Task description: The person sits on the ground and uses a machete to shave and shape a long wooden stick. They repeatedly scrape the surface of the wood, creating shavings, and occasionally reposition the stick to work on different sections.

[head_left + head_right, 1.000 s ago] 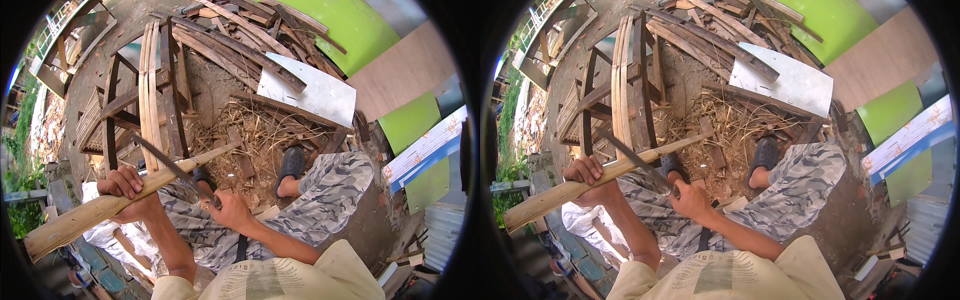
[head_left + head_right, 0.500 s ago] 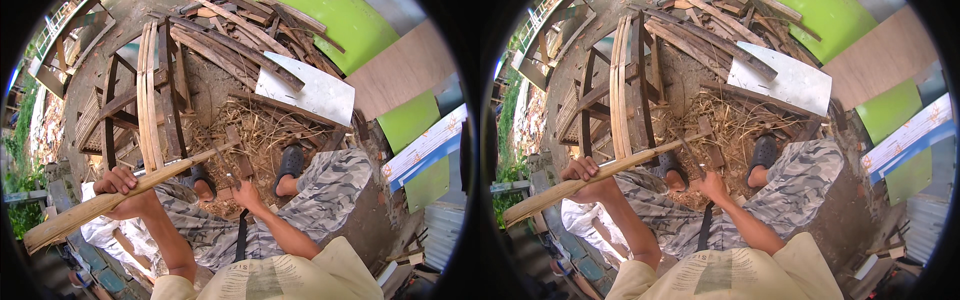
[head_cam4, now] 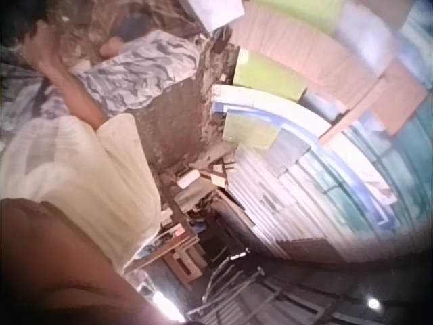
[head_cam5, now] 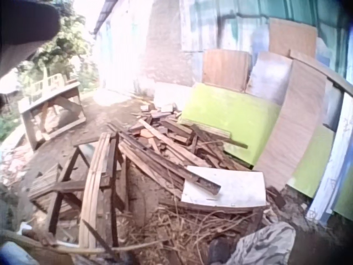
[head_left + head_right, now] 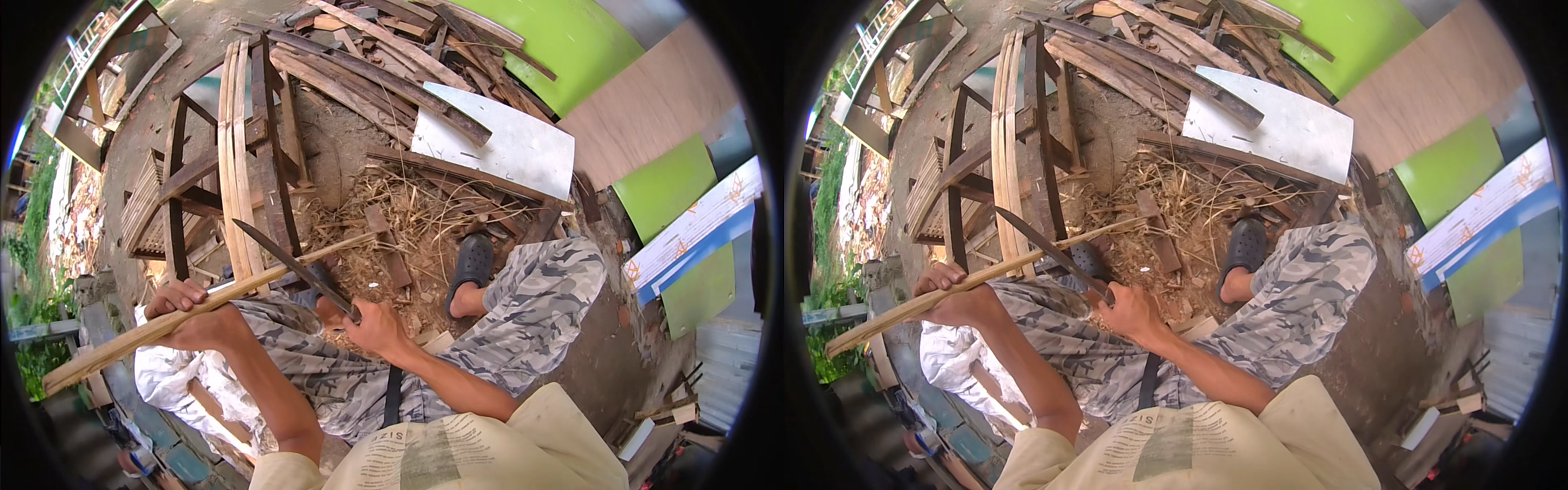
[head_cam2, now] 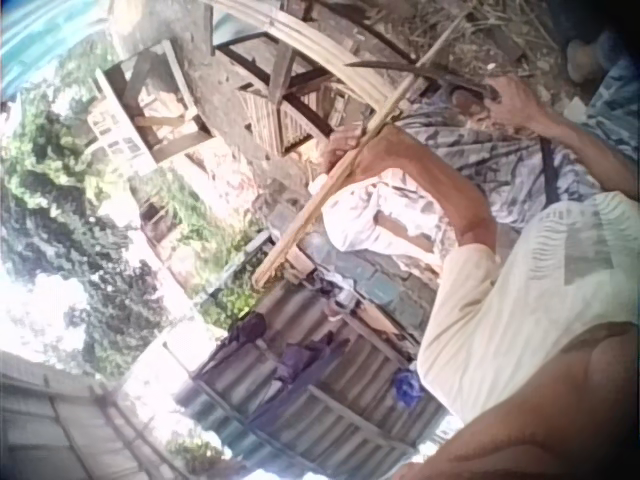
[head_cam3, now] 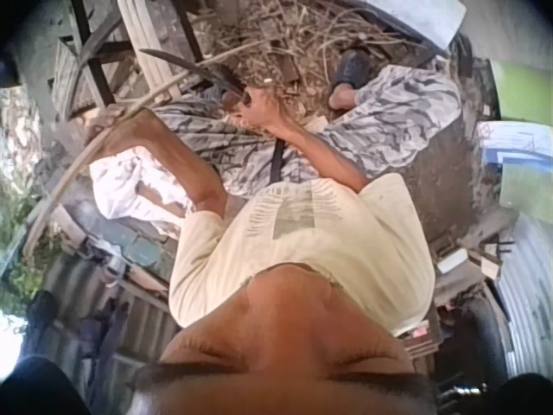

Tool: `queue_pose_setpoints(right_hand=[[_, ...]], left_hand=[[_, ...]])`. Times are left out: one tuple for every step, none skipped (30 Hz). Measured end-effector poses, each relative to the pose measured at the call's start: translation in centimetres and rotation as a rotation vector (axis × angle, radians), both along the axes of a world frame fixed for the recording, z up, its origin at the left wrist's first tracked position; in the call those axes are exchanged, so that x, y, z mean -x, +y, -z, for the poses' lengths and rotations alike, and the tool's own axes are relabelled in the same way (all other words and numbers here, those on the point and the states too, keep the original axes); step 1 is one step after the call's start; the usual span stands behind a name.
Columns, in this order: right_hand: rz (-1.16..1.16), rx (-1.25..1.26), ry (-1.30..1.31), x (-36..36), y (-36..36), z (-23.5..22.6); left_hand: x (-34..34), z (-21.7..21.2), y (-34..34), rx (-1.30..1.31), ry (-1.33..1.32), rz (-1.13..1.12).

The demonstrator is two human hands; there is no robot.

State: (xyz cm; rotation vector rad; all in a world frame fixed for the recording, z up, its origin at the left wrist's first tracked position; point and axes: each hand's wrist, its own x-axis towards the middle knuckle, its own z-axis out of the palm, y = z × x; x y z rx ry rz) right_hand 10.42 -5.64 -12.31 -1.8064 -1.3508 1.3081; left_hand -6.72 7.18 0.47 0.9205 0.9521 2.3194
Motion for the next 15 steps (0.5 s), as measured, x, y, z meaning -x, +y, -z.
queue_pose_setpoints(right_hand=[[-0.026, -0.030, -0.027, 0.3, -0.2, -0.8], [-0.052, -0.060, -0.055, 0.7, -0.8, -1.6], [-0.074, -0.084, -0.084, 0.9, -1.2, -2.2], [-0.069, -0.103, -0.081, 1.0, -1.1, -2.4], [-0.063, -0.121, -0.077, 1.1, -1.0, -2.6], [-0.060, -0.137, -0.072, 1.2, -1.0, -2.6], [-0.014, -0.056, -0.049, 0.7, -1.0, -1.1], [0.032, 0.025, -0.026, -0.2, -1.1, 1.7], [0.077, 0.098, -0.006, -1.1, -0.5, 2.3], [0.061, 0.084, -0.013, -1.7, -0.6, 2.5], [0.045, 0.071, -0.021, -2.1, -0.9, 2.6], [0.029, 0.069, -0.032, -2.4, -1.1, 2.0], [-0.017, 0.088, -0.035, -1.8, -1.2, 0.4], [-0.045, 0.020, -0.028, -1.0, -1.5, -1.3], [-0.065, -0.063, -0.025, -0.5, -1.3, -3.0]], left_hand=[[0.1, -0.2, 0.3, 0.008, -0.016, -0.007], [0.4, -0.3, 0.6, 0.017, -0.032, -0.013], [0.9, -0.1, 0.3, -0.047, -0.025, 0.112], [1.2, 0.1, 0.2, -0.052, -0.025, 0.117], [1.4, 0.4, 0.1, -0.057, -0.024, 0.123], [1.2, 0.4, -0.1, -0.060, -0.023, 0.125], [0.0, -0.1, -0.2, -0.051, -0.058, 0.091], [0.1, -0.1, -0.4, -0.042, -0.028, 0.093], [0.3, 0.1, -0.2, -0.042, 0.000, 0.093], [0.4, 0.2, -0.2, -0.042, 0.027, 0.094], [0.5, 0.3, -0.2, -0.076, 0.023, 0.113], [0.2, 0.4, 0.0, -0.110, 0.019, 0.169], [-0.1, 0.3, -0.2, -0.134, 0.018, 0.223], [-0.3, 0.3, -0.4, -0.159, 0.017, 0.275], [0.1, 0.6, -0.2, -0.204, 0.111, 0.418]])
